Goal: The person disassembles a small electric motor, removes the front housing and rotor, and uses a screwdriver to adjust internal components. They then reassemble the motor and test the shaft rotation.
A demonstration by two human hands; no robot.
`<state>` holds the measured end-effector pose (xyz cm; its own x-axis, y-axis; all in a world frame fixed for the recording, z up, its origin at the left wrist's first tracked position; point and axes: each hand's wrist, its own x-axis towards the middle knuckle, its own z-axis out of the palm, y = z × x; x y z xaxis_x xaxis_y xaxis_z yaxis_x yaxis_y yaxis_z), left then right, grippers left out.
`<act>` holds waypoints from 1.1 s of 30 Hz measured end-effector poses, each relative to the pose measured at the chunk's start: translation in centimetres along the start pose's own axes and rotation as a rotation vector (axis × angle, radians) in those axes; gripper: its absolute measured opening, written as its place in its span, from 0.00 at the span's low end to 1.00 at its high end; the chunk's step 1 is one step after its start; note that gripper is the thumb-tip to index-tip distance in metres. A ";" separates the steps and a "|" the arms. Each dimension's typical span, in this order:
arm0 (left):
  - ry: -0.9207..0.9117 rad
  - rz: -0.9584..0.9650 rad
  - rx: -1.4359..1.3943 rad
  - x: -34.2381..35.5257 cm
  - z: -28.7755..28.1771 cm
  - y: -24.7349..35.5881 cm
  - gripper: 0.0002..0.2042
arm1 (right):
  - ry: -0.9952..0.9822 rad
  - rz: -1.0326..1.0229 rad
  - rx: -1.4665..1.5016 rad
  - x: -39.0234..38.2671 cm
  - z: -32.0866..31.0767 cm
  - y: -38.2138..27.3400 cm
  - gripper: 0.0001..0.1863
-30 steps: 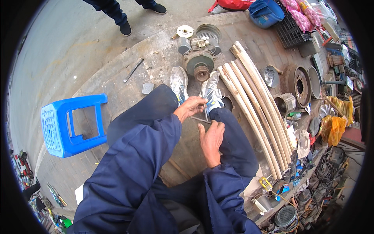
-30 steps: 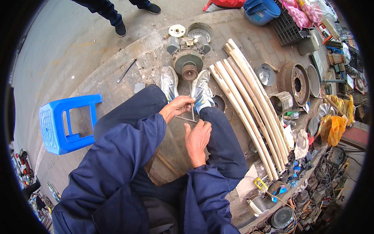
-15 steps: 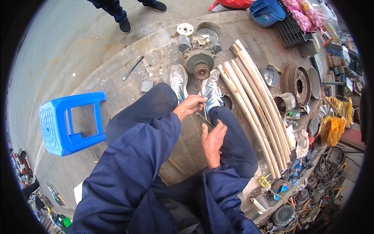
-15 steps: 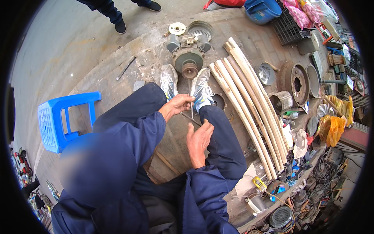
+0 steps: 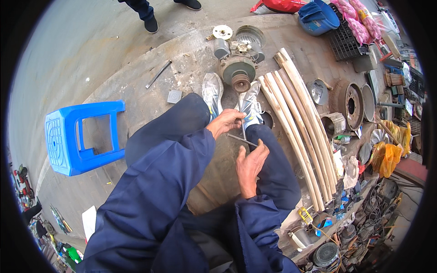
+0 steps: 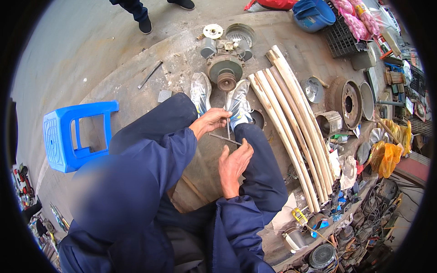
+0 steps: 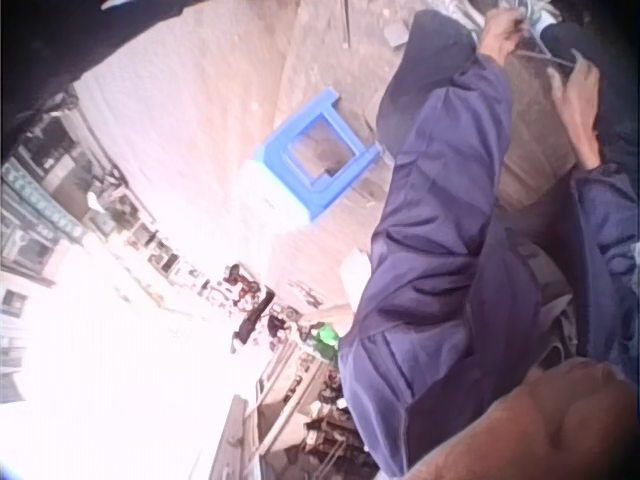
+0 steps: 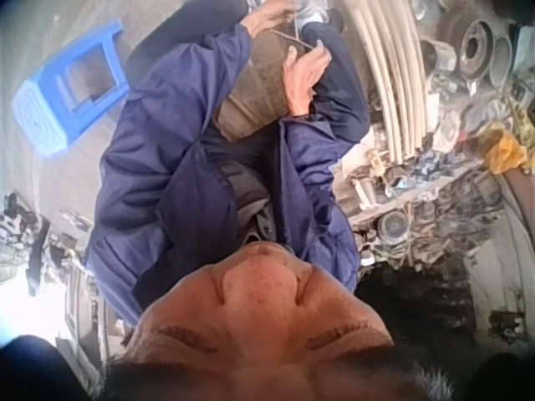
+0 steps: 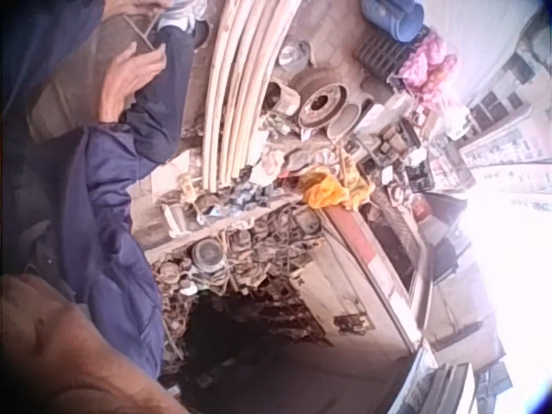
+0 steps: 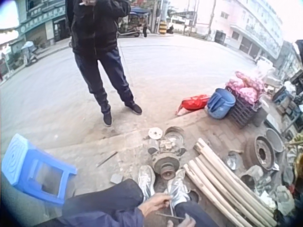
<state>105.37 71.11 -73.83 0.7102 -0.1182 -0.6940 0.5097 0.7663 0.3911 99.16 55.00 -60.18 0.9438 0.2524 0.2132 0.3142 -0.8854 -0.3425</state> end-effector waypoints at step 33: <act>0.049 0.030 -0.092 -0.2 0.3 0.2 0.05 | -0.156 -0.082 -0.056 0.4 1.7 0.9 0.26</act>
<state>105.49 71.08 -73.44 0.6988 -0.0649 -0.7123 0.4399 0.8242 0.3565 99.95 55.00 -61.98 0.9212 0.3780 0.0925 0.3884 -0.8787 -0.2774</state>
